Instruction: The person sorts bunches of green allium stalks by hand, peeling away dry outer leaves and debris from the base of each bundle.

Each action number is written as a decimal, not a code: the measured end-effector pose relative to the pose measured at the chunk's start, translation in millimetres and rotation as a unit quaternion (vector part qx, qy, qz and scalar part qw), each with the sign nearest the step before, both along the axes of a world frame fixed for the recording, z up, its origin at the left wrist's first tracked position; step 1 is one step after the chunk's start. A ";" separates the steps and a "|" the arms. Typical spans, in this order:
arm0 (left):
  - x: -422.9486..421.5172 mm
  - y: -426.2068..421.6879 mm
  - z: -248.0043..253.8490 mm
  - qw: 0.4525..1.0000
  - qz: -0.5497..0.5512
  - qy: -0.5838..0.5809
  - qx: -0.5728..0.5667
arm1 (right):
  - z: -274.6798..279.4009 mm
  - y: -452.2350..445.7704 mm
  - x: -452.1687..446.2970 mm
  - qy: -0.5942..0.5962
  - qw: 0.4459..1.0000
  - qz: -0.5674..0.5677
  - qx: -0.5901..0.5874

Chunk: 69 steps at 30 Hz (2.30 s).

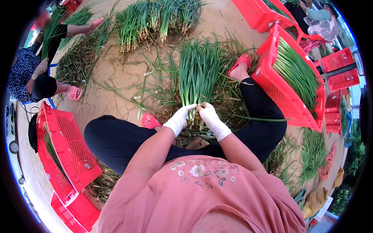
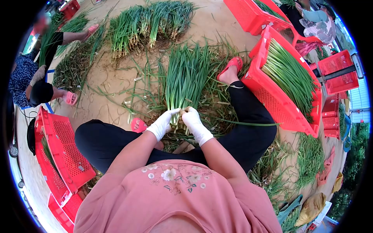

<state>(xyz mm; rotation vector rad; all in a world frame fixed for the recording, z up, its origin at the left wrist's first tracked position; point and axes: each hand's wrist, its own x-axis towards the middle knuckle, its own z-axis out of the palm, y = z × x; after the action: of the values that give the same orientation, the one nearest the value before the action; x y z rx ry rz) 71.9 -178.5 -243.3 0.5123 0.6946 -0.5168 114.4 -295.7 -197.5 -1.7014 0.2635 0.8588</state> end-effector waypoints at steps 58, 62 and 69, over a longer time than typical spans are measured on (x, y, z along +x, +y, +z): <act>-0.3 27.4 -3.3 0.999 -0.037 -0.007 0.039 | -37.9 -32.4 38.3 0.232 0.935 -0.047 0.266; -3.2 18.7 0.7 0.998 -0.026 -0.034 -0.038 | -42.1 -31.2 37.0 0.207 0.946 -0.019 0.249; -2.9 16.8 11.8 1.000 -0.015 -0.002 0.001 | -1.8 -19.4 24.0 0.138 0.984 -0.077 0.083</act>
<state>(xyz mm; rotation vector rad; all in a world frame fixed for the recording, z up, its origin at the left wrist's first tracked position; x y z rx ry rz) 68.9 -161.7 -231.6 0.5269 0.6834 -0.5437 138.5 -315.1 -199.4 -1.3869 0.4909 0.9729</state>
